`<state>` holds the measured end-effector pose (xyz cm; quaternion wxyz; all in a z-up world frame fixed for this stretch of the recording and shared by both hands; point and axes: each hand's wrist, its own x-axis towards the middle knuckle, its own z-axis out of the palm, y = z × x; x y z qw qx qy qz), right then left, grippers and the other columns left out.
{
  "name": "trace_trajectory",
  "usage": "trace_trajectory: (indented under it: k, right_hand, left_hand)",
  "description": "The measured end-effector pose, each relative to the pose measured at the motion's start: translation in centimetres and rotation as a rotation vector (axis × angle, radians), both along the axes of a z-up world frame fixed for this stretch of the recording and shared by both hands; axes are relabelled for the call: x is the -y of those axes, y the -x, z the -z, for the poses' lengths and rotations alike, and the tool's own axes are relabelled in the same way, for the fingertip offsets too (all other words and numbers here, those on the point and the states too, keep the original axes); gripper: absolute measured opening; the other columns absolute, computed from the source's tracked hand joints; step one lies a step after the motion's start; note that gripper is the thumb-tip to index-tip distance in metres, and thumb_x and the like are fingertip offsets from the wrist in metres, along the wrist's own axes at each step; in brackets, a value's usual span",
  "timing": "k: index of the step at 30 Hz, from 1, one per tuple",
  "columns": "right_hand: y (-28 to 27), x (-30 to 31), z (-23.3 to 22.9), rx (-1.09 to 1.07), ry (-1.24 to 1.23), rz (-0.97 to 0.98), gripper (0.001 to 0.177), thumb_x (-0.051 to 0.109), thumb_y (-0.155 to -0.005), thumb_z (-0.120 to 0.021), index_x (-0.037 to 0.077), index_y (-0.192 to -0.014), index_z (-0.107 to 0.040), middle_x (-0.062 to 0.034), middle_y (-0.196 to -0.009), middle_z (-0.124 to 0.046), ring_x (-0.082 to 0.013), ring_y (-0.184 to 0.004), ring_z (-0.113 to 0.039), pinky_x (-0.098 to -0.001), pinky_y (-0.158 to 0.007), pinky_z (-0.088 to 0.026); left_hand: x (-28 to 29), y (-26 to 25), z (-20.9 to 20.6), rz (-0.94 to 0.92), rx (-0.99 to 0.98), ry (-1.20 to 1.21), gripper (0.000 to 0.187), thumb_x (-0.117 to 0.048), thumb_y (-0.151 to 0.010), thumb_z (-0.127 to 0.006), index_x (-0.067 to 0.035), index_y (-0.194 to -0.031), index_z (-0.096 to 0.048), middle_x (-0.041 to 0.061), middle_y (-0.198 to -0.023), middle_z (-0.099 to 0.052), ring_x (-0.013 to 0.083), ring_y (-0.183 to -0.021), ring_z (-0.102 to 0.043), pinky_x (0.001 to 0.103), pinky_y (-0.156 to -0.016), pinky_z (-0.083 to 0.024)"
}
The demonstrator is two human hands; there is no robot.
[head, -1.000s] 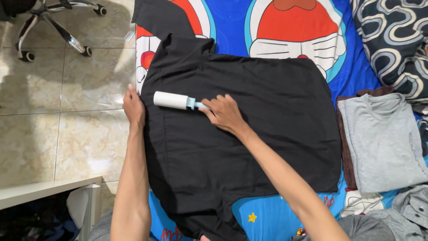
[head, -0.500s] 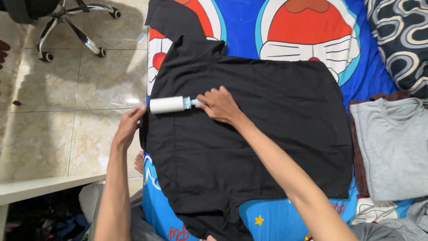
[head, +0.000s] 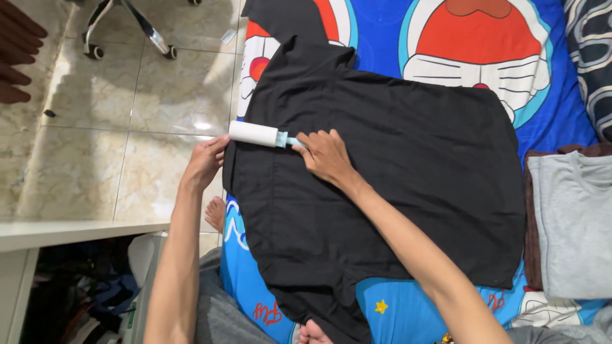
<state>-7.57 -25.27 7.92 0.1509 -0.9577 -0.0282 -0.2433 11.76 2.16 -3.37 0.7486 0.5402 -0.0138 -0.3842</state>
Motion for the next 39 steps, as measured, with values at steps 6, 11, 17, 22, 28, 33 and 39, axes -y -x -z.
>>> trace_trajectory:
  k: [6, 11, 17, 22, 28, 33, 39]
  right_hand:
    - [3.7, -1.9, -2.1, -0.092, 0.163, -0.162, 0.018, 0.03, -0.097, -0.069, 0.013, -0.103, -0.068, -0.0029, -0.075, -0.055, -0.0213, -0.073, -0.053, -0.0384, -0.07, -0.037]
    - [8.4, -2.9, -2.2, -0.241, 0.114, -0.392, 0.017, 0.031, -0.096, -0.069, 0.014, -0.101, -0.068, -0.0014, -0.073, -0.054, -0.0198, -0.071, -0.054, -0.0368, -0.069, -0.037]
    - [6.6, -2.6, -3.3, -0.228, 0.003, -0.319, 0.022, 0.031, -0.095, -0.068, 0.012, -0.104, -0.068, -0.0046, -0.077, -0.062, -0.0229, -0.072, -0.059, -0.0385, -0.067, -0.038]
    - [-0.1, 0.2, -2.5, -0.188, 0.042, -0.029, 0.021, 0.033, -0.1, -0.063, 0.013, -0.103, -0.067, -0.0079, -0.075, -0.067, -0.0288, -0.069, -0.063, -0.0425, -0.065, -0.038]
    - [-3.7, 1.4, -1.8, -0.243, 0.019, 0.231, 0.022, 0.035, -0.104, -0.058, 0.014, -0.104, -0.066, -0.0067, -0.073, -0.068, -0.0306, -0.066, -0.063, -0.044, -0.066, -0.037]
    - [-1.0, 0.7, -0.5, -0.1, 0.075, 0.012, 0.021, 0.033, -0.103, -0.059, 0.012, -0.103, -0.064, -0.0068, -0.076, -0.067, -0.0281, -0.071, -0.064, -0.042, -0.068, -0.037]
    - [4.8, -2.3, -1.7, -0.192, 0.036, -0.19, 0.016, 0.03, -0.095, -0.068, 0.015, -0.099, -0.067, -0.0049, -0.07, -0.06, -0.025, -0.067, -0.058, -0.041, -0.067, -0.036]
  left_hand:
    - [0.5, -0.5, 0.3, -0.051, 0.03, -0.005, 0.034, -0.013, -0.099, -0.069, 0.006, -0.127, -0.071, 0.008, -0.111, -0.076, 0.0096, -0.085, -0.069, 0.022, -0.067, -0.049]
    - [0.2, -0.2, -0.9, -0.034, 0.094, -0.042, 0.033, -0.018, -0.099, -0.072, 0.005, -0.124, -0.073, 0.006, -0.109, -0.076, 0.0085, -0.083, -0.068, 0.022, -0.066, -0.048]
    - [0.5, 1.3, -5.0, -0.038, 0.074, -0.104, 0.035, -0.029, -0.099, -0.069, -0.001, -0.12, -0.074, 0.003, -0.103, -0.076, 0.0089, -0.081, -0.07, 0.024, -0.067, -0.053]
    - [-0.1, -0.3, -1.0, -0.013, 0.066, -0.106, 0.034, -0.028, -0.097, -0.074, -0.002, -0.119, -0.074, 0.001, -0.099, -0.073, 0.0094, -0.081, -0.067, 0.027, -0.07, -0.051]
    - [-0.1, 0.1, -1.5, 0.002, 0.041, -0.132, 0.035, -0.025, -0.094, -0.074, -0.003, -0.121, -0.073, 0.0, -0.099, -0.075, 0.0095, -0.084, -0.068, 0.028, -0.075, -0.052]
    - [0.3, 0.0, -1.4, -0.023, 0.019, -0.092, 0.034, -0.021, -0.094, -0.073, -0.002, -0.121, -0.072, -0.001, -0.099, -0.076, 0.0081, -0.084, -0.068, 0.026, -0.074, -0.052]
    - [0.2, -1.0, 2.1, -0.077, 0.1, -0.025, 0.03, -0.012, -0.097, -0.079, 0.005, -0.121, -0.077, -0.001, -0.087, -0.066, 0.0055, -0.067, -0.051, 0.022, -0.056, -0.037]
